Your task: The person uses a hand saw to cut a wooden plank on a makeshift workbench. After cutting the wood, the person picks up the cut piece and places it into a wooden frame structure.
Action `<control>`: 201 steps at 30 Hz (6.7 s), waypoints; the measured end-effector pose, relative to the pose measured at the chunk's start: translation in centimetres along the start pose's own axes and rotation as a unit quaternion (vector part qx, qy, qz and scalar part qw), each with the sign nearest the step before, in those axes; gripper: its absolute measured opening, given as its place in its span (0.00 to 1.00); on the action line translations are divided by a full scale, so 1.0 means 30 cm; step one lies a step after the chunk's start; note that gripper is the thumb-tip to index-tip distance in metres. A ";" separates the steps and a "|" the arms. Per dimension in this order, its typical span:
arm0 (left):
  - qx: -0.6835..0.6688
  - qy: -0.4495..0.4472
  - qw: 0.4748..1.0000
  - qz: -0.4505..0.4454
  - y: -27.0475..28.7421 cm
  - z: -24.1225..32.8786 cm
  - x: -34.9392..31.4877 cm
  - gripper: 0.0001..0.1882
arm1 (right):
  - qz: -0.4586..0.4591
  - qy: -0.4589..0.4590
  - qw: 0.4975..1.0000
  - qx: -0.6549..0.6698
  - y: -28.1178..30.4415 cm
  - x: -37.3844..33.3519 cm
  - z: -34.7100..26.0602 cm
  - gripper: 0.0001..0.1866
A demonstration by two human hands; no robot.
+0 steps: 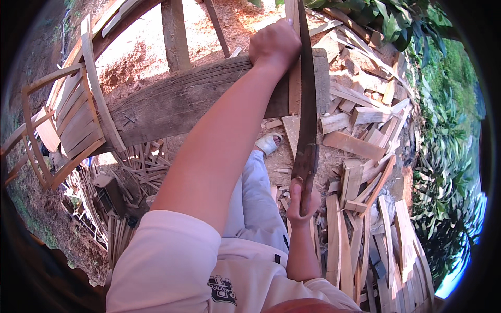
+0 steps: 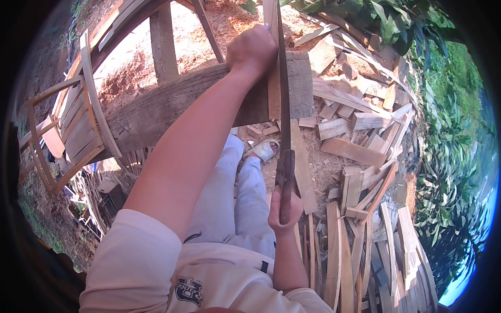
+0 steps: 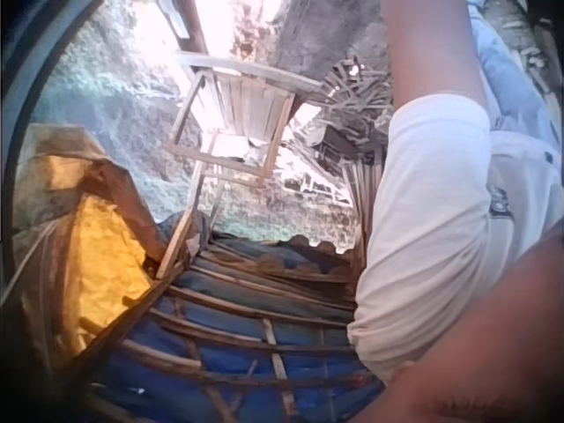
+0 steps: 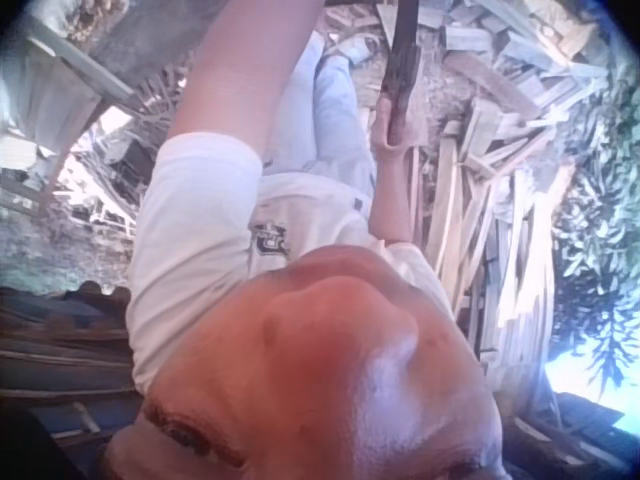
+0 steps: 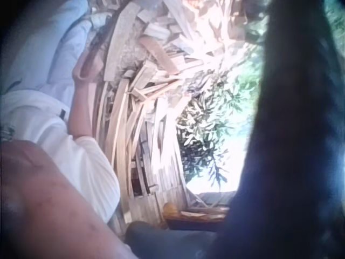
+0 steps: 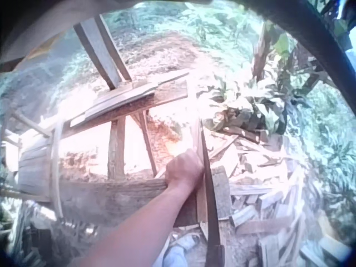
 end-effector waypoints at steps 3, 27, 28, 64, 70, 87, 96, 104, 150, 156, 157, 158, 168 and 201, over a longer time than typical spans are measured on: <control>0.010 0.011 1.000 -0.013 -0.002 -0.007 0.008 0.23 | 0.021 0.031 0.999 -0.016 -0.024 -0.093 0.041 0.07; 0.052 -0.001 0.998 0.026 -0.016 -0.003 0.030 0.25 | -0.001 0.174 0.985 0.011 -0.026 0.263 -0.109 0.04; 0.053 -0.003 0.998 0.033 -0.011 -0.001 0.031 0.25 | 0.001 0.175 0.984 0.019 -0.020 0.267 -0.107 0.04; -0.029 -0.042 0.997 0.054 1.011 -0.674 -0.323 0.24 | 0.103 0.233 0.954 -0.157 0.150 -0.141 -0.876 0.11; -0.228 0.026 0.970 0.079 1.179 -0.786 -0.544 0.27 | 0.065 0.281 0.917 -0.275 -0.256 0.356 -0.692 0.07; -0.395 -0.067 0.912 0.088 1.251 -0.382 -0.593 0.24 | -0.290 0.061 0.935 0.194 -0.430 0.222 -0.991 0.17; -0.555 -0.104 0.823 -0.065 1.098 -0.031 -0.566 0.25 | -0.039 0.178 0.982 -0.058 -0.185 0.023 -1.276 0.18; -0.485 -0.101 0.868 -0.037 1.018 0.120 -0.655 0.35 | -0.019 0.127 0.992 0.017 -0.112 -0.078 -1.214 0.19; -0.733 -0.165 0.624 -0.216 1.451 0.324 -0.696 0.28 | -0.052 0.166 0.982 0.077 -0.040 -0.002 -1.293 0.20; -0.735 -0.218 0.614 -0.188 1.507 0.392 -0.857 0.26 | -0.021 0.182 0.961 0.209 0.014 -0.061 -1.295 0.19; -0.730 -0.228 0.613 -0.197 1.509 0.383 -0.903 0.27 | -0.044 0.165 0.962 0.212 0.016 -0.072 -1.298 0.19; -0.723 -0.233 0.617 -0.203 1.519 0.387 -0.962 0.27 | -0.069 0.143 0.963 0.216 0.018 -0.107 -1.313 0.19; -0.669 -0.260 0.678 -0.160 1.516 0.410 -1.195 0.32 | -0.192 0.075 0.875 0.439 0.013 -0.268 -1.282 0.19; -0.645 -0.236 0.697 -0.206 1.394 0.476 -1.190 0.33 | -0.084 0.006 0.869 0.488 0.085 -0.329 -1.196 0.21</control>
Point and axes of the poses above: each hand's wrist, its own x-axis towards the middle knuckle, its own y-axis out of the back of the hand, z = x × y, the point moved 7 cm from there along x, towards the middle knuckle, and after that the axes turned 4 degrees about -z, right-handed, at the moved point
